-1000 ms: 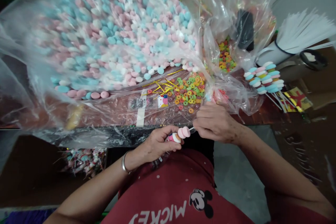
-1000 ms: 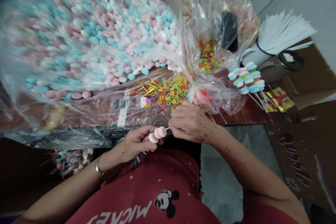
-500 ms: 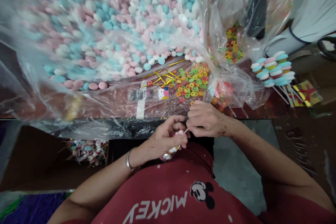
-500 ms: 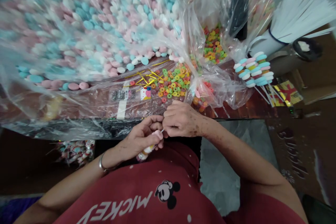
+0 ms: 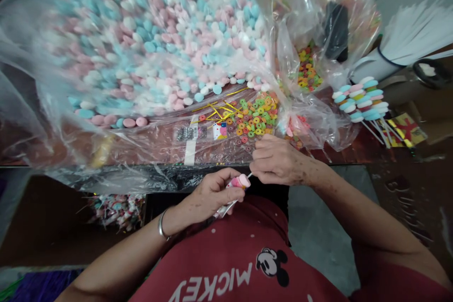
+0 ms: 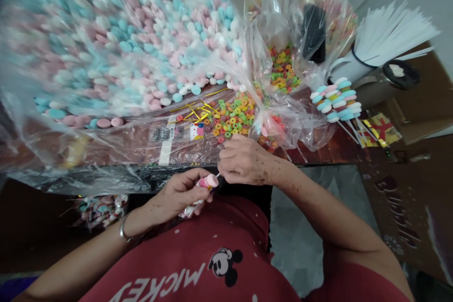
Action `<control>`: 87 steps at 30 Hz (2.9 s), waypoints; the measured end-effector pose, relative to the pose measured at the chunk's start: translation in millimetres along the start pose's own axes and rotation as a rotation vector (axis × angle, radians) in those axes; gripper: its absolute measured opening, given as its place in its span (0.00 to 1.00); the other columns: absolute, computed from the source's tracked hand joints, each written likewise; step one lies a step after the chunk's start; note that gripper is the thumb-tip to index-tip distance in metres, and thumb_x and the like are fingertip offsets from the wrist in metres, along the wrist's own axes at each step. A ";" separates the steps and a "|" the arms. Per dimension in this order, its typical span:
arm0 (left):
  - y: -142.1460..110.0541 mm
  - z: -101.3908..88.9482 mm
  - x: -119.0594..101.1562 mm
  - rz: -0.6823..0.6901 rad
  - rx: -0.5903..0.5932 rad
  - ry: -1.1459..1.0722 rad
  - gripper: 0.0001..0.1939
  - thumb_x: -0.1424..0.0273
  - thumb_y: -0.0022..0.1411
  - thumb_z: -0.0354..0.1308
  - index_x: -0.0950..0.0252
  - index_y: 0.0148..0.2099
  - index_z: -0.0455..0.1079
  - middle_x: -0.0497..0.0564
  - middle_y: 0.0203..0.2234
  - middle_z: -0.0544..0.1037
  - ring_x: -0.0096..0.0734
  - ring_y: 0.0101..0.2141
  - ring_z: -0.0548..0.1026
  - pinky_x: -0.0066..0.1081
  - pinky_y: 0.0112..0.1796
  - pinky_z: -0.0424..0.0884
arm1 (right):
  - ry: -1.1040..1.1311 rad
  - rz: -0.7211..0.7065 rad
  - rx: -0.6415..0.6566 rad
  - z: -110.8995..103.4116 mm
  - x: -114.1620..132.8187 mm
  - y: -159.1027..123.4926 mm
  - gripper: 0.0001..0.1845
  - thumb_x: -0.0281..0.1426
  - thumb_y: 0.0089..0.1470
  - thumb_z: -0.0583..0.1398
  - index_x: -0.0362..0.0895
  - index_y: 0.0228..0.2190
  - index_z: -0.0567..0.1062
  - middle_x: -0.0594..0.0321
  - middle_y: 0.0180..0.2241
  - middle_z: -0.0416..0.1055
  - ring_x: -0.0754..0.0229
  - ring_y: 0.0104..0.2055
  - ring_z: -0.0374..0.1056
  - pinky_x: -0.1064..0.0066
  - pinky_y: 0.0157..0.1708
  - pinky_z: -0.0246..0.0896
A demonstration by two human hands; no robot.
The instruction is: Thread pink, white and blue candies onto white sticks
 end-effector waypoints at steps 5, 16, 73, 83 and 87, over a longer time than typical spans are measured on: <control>3.8 2.3 5.5 0.041 0.012 0.047 0.17 0.60 0.55 0.66 0.67 0.39 0.69 0.46 0.24 0.73 0.21 0.22 0.69 0.22 0.22 0.63 | 0.048 -0.033 0.029 5.8 5.4 3.1 0.16 0.26 0.59 0.55 0.43 0.19 0.68 0.69 0.19 0.60 0.64 0.28 0.51 0.69 0.33 0.46; -10.6 -10.2 13.5 -0.133 0.145 0.116 0.25 0.62 0.46 0.71 0.66 0.42 0.65 0.44 0.26 0.71 0.23 0.25 0.65 0.25 0.26 0.59 | 0.000 -0.036 0.032 4.2 1.7 6.1 0.16 0.29 0.63 0.52 0.43 0.24 0.71 0.67 0.22 0.63 0.63 0.29 0.52 0.68 0.34 0.45; 4.6 -36.6 -15.7 0.300 -0.488 -0.021 0.19 0.52 0.61 0.57 0.64 0.33 0.66 0.43 0.19 0.71 0.23 0.20 0.69 0.21 0.21 0.64 | 0.508 0.692 -0.358 52.1 -3.6 13.6 0.08 0.29 0.57 0.57 0.43 0.26 0.69 0.66 0.26 0.65 0.65 0.30 0.62 0.72 0.33 0.59; 6.2 -32.0 -5.9 0.101 -0.250 -0.424 0.13 0.65 0.52 0.66 0.66 0.30 0.66 0.46 0.18 0.74 0.25 0.18 0.73 0.21 0.19 0.66 | 1.207 0.763 -0.450 75.0 -5.8 7.1 0.14 0.37 0.55 0.61 0.45 0.41 0.68 0.68 0.29 0.70 0.67 0.27 0.68 0.75 0.28 0.66; 6.3 -23.8 -0.6 -0.099 0.056 -0.396 0.10 0.70 0.49 0.63 0.69 0.34 0.70 0.54 0.21 0.79 0.29 0.16 0.73 0.24 0.16 0.66 | 1.011 0.456 -0.260 63.7 0.9 12.0 0.13 0.36 0.59 0.60 0.41 0.41 0.74 0.62 0.32 0.73 0.65 0.33 0.69 0.73 0.36 0.66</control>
Point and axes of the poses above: each hand's wrist, its own y-axis towards the middle knuckle, its own z-axis out of the palm, x = y × z, the point moved 6 cm from there along y, towards the middle knuckle
